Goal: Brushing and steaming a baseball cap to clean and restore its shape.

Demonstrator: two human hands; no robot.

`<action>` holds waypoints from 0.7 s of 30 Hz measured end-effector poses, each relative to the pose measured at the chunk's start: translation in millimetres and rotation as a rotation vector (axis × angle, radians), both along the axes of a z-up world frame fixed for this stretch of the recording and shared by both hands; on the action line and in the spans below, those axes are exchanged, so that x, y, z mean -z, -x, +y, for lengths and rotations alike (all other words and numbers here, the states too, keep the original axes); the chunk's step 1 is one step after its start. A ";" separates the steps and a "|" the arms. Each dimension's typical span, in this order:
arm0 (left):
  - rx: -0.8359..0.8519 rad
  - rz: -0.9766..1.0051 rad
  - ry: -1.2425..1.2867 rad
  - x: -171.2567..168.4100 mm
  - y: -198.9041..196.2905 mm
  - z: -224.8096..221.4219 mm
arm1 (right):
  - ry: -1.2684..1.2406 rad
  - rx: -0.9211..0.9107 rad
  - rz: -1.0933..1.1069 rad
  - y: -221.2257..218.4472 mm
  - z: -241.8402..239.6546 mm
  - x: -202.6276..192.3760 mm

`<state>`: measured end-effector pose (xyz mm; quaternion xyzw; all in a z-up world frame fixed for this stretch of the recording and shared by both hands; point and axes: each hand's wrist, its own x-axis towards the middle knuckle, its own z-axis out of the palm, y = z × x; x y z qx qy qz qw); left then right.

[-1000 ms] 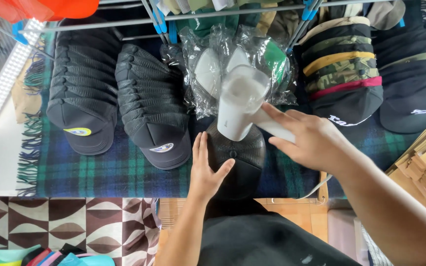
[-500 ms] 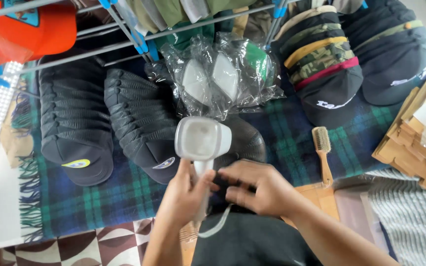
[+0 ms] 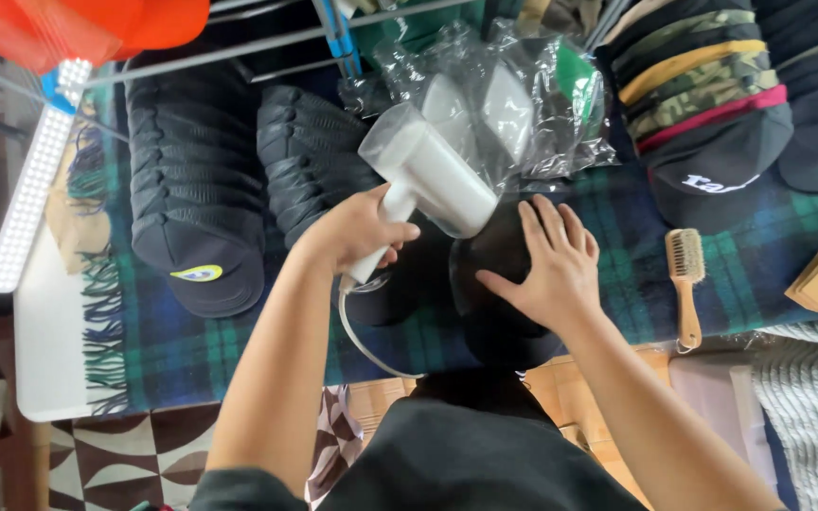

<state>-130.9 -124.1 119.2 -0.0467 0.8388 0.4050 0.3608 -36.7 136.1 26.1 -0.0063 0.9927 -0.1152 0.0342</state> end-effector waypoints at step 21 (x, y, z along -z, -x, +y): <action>-0.027 -0.063 -0.299 10.3 -15.4 -27.9 | 0.116 -0.187 0.331 21.7 13.3 30.1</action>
